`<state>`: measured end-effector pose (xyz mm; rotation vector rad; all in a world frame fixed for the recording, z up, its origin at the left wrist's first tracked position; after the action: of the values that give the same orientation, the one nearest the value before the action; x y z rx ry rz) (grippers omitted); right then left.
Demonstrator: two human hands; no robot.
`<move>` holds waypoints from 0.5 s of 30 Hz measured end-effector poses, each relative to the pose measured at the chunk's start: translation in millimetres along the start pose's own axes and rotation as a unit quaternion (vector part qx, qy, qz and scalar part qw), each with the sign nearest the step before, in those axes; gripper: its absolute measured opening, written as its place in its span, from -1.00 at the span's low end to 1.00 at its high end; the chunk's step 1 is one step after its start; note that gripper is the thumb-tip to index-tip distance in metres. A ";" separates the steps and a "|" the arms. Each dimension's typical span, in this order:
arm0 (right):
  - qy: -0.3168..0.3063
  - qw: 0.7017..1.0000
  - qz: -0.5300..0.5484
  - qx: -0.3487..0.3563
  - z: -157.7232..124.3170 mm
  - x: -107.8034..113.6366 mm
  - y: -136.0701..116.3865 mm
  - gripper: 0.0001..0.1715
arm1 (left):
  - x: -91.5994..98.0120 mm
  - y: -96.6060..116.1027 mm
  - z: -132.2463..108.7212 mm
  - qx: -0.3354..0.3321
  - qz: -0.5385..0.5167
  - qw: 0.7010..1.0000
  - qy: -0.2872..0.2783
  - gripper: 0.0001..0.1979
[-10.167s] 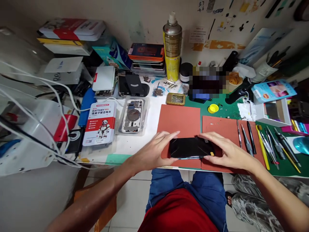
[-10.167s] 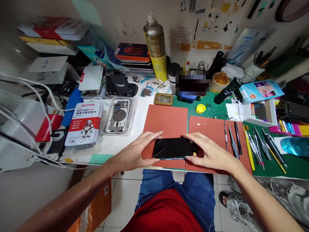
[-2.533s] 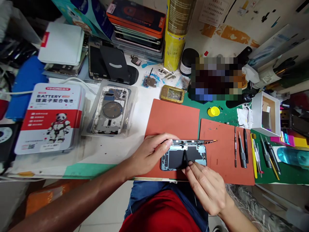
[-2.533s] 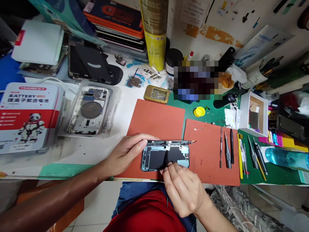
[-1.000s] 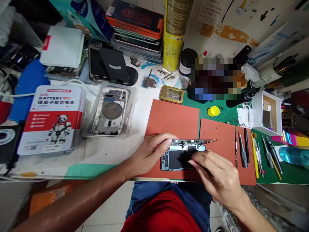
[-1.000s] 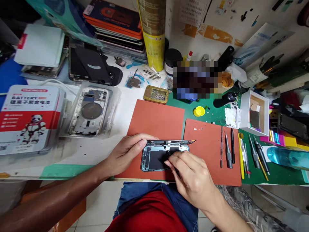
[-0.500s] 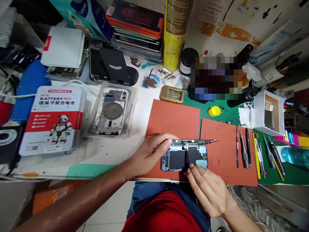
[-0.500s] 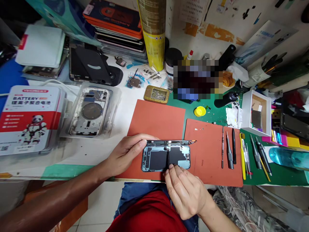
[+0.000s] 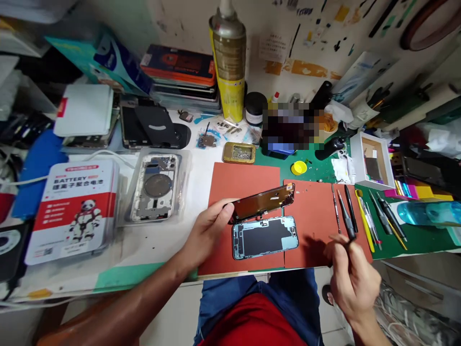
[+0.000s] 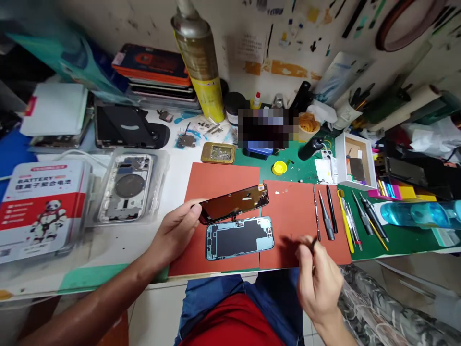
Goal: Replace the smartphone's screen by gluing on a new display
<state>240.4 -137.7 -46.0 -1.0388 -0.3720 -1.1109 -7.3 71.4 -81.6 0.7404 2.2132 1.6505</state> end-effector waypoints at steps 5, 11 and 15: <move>-0.050 0.980 -0.188 -0.030 19.8 -14.2 34.3 -0.74 | -5.8 6.9 4.1 0.054 -0.242 0.968 0.026 -0.62; -0.016 0.982 -0.178 -0.063 31.7 -30.7 53.4 -0.68 | -17.0 26.4 -18.9 0.102 -0.377 0.920 0.028 -0.66; 0.008 0.994 -0.083 -0.077 27.0 -28.9 22.0 -0.68 | -28.3 26.0 -40.1 0.131 -0.402 0.905 0.048 -0.68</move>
<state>252.9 -98.0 -63.7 -1.1503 -0.3703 -1.3126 1.7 29.1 -46.8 -0.2286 2.3473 0.9951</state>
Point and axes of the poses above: each hand's wrist, its own z-axis towards the middle knuckle, its own x-axis out of the back of the hand, y = z × x, the point moved 1 cm from there along z, towards the middle knuckle, and after that the axes turned 7 degrees about x, right-handed, at the moved point
